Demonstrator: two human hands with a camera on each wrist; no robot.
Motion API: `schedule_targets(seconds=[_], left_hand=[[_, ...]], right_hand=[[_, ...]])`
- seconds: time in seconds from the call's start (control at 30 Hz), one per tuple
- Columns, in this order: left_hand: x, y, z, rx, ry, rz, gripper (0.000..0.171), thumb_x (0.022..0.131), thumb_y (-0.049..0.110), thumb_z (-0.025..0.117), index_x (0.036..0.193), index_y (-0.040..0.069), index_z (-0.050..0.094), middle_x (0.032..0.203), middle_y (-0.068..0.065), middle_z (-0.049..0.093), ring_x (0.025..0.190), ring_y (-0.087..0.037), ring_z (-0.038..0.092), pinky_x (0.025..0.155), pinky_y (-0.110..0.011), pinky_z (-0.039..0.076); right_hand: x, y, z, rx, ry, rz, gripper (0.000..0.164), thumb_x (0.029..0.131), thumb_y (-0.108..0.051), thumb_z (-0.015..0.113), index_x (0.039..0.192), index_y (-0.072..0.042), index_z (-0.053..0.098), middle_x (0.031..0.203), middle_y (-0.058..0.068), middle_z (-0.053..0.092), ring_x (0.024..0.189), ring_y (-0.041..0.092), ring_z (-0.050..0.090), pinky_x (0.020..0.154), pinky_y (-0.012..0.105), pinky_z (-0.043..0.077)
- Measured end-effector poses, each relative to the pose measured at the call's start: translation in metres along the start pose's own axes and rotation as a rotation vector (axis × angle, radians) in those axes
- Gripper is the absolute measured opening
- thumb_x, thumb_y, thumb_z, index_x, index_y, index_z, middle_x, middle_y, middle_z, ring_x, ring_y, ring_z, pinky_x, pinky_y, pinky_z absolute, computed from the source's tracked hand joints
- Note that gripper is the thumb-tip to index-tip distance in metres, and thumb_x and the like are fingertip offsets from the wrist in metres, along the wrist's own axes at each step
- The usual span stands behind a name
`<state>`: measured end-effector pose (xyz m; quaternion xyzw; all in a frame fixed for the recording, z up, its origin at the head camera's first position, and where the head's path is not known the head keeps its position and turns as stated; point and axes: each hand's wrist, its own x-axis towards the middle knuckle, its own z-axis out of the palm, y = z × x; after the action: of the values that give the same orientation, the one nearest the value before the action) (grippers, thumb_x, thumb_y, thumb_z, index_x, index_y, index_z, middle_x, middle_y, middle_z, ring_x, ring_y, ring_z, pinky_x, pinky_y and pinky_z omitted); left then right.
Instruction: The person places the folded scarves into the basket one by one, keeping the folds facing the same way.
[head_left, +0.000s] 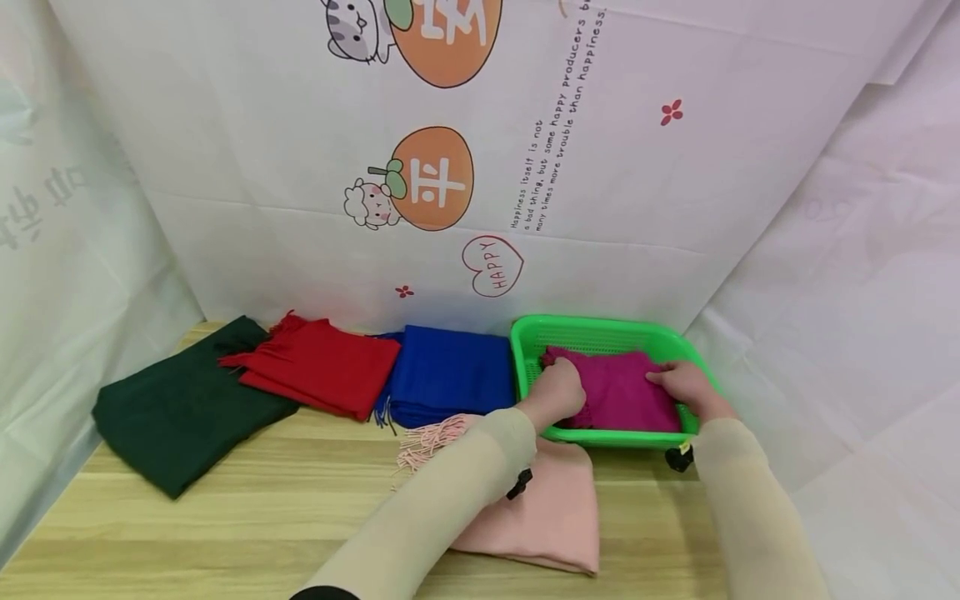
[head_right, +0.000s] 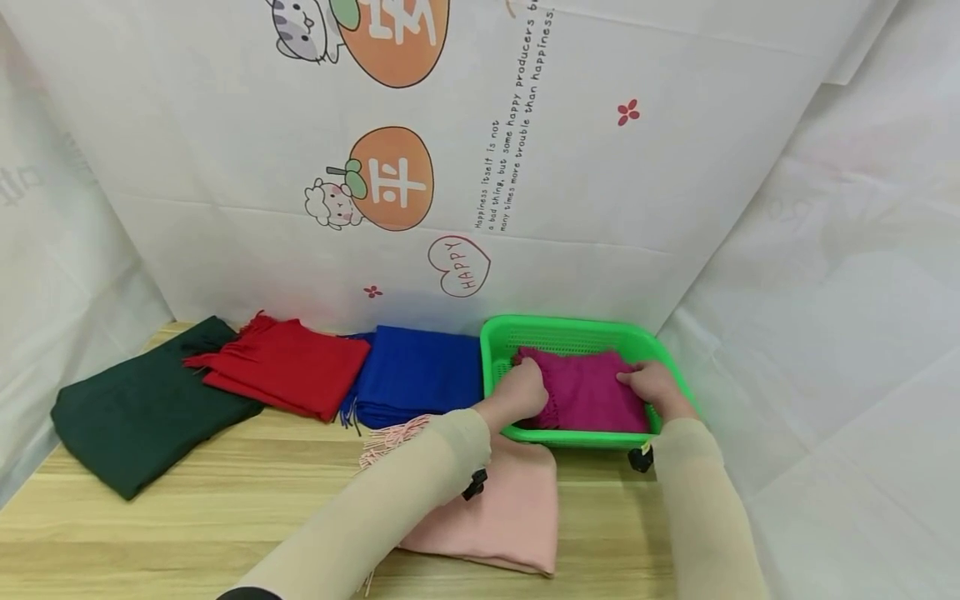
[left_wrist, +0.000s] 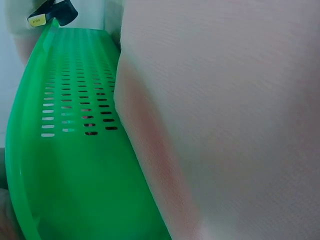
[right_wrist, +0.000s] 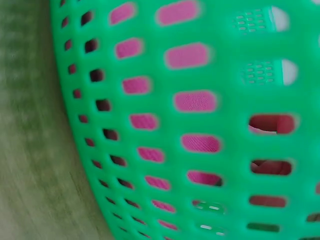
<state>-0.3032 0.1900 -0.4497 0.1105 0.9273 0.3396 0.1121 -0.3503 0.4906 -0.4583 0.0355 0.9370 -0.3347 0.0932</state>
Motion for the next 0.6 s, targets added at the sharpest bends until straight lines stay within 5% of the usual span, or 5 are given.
schedule_targets(seconds=[0.1,0.3,0.47,0.6], left_hand=[[-0.004,0.003,0.002,0.133,0.052,-0.023,0.039,0.115,0.022,0.057,0.146,-0.002,0.058,0.066,-0.004,0.058,0.046,-0.013,0.049,0.041,-0.027,0.039],[-0.014,0.007,-0.001,0.348,0.103,-0.019,0.036,0.110,0.035,0.065,0.132,0.006,0.067,0.096,-0.007,0.071,0.069,-0.017,0.067,0.049,-0.029,0.054],[-0.018,0.006,-0.006,0.336,0.097,0.007,0.028,0.109,0.032,0.066,0.124,0.008,0.068,0.096,-0.006,0.070,0.071,-0.018,0.066,0.052,-0.030,0.054],[-0.021,0.004,-0.011,0.290,0.085,0.028,0.036,0.110,0.030,0.065,0.137,0.006,0.067,0.110,-0.007,0.071,0.083,-0.020,0.069,0.059,-0.032,0.057]], right_hand=[[0.002,-0.002,0.002,-0.047,0.046,-0.021,0.060,0.113,-0.025,0.062,0.151,0.021,0.051,0.152,0.045,0.051,0.133,0.056,0.057,0.109,0.061,0.052],[0.004,-0.005,0.003,-0.086,0.062,-0.044,0.064,0.113,-0.026,0.061,0.154,0.021,0.047,0.156,0.045,0.047,0.141,0.061,0.049,0.115,0.068,0.046],[0.004,-0.006,0.003,-0.100,0.044,-0.052,0.068,0.113,-0.028,0.062,0.156,0.022,0.043,0.159,0.045,0.043,0.147,0.063,0.043,0.119,0.068,0.042],[0.000,-0.010,0.003,-0.087,0.038,-0.057,0.070,0.115,-0.030,0.059,0.158,0.022,0.040,0.161,0.045,0.040,0.149,0.064,0.040,0.121,0.069,0.040]])
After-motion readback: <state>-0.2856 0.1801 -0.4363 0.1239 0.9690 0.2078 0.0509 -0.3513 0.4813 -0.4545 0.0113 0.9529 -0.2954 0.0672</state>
